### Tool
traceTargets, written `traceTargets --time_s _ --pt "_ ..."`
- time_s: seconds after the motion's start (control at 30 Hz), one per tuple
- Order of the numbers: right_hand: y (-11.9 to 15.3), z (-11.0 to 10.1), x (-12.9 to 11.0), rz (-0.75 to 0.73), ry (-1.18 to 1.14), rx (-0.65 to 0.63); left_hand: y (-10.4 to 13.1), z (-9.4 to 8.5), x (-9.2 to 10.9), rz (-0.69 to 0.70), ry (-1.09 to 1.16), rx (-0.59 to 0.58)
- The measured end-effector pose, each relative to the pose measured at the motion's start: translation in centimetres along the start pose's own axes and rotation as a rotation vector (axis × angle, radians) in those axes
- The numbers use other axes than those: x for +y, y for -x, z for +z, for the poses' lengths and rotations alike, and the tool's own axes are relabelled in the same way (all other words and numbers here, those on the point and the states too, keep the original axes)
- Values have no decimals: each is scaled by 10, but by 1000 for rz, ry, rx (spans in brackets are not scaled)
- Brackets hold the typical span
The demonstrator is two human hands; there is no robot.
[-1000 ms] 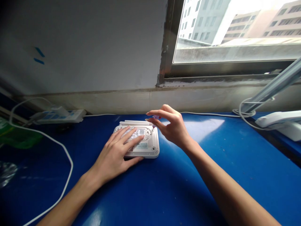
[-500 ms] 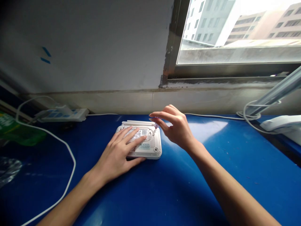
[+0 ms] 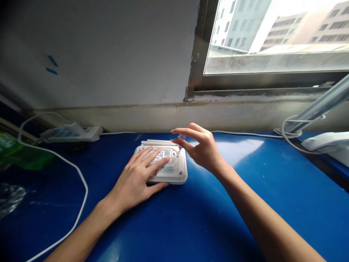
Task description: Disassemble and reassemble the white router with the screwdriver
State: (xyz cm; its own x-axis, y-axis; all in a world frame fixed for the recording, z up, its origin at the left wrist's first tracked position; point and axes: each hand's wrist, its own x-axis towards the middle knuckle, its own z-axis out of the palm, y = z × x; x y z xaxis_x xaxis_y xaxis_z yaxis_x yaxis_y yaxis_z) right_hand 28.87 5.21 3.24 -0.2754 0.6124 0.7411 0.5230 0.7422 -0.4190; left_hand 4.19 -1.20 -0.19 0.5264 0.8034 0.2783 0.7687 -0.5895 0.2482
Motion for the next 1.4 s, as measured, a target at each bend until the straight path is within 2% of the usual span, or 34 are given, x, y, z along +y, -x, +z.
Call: traceTargets --time_s 0.1,0.27,0.43,0.57,0.67,0.8,0.9,1.03,1.23,1.4 --pt "2 2 3 16 -11 6 0 -1 0 -1 1 5" --pt "1 0 4 45 -157 -108 0 -1 0 0 -8 -5" --pt "-1 -2 0 57 -60 17 0 0 0 -8 -9 -16" --pt "0 -1 1 15 12 24 0 -1 0 -10 -10 -16" --pt "0 -2 3 -7 -19 -55 0 -1 1 -13 -19 -16" --pt "-1 -9 5 118 -186 -214 -1 -1 1 -14 -22 -19" --pt "0 -15 3 159 -87 -192 -1 -1 0 -16 -22 -22" --pt "-1 -17 -5 140 62 -177 0 -1 1 -17 -17 -25" --pt "-12 -15 -20 95 251 -343 -1 0 1 -14 -13 -20" --pt "-40 -24 -32 98 479 -700 -1 -3 0 -8 2 -24"
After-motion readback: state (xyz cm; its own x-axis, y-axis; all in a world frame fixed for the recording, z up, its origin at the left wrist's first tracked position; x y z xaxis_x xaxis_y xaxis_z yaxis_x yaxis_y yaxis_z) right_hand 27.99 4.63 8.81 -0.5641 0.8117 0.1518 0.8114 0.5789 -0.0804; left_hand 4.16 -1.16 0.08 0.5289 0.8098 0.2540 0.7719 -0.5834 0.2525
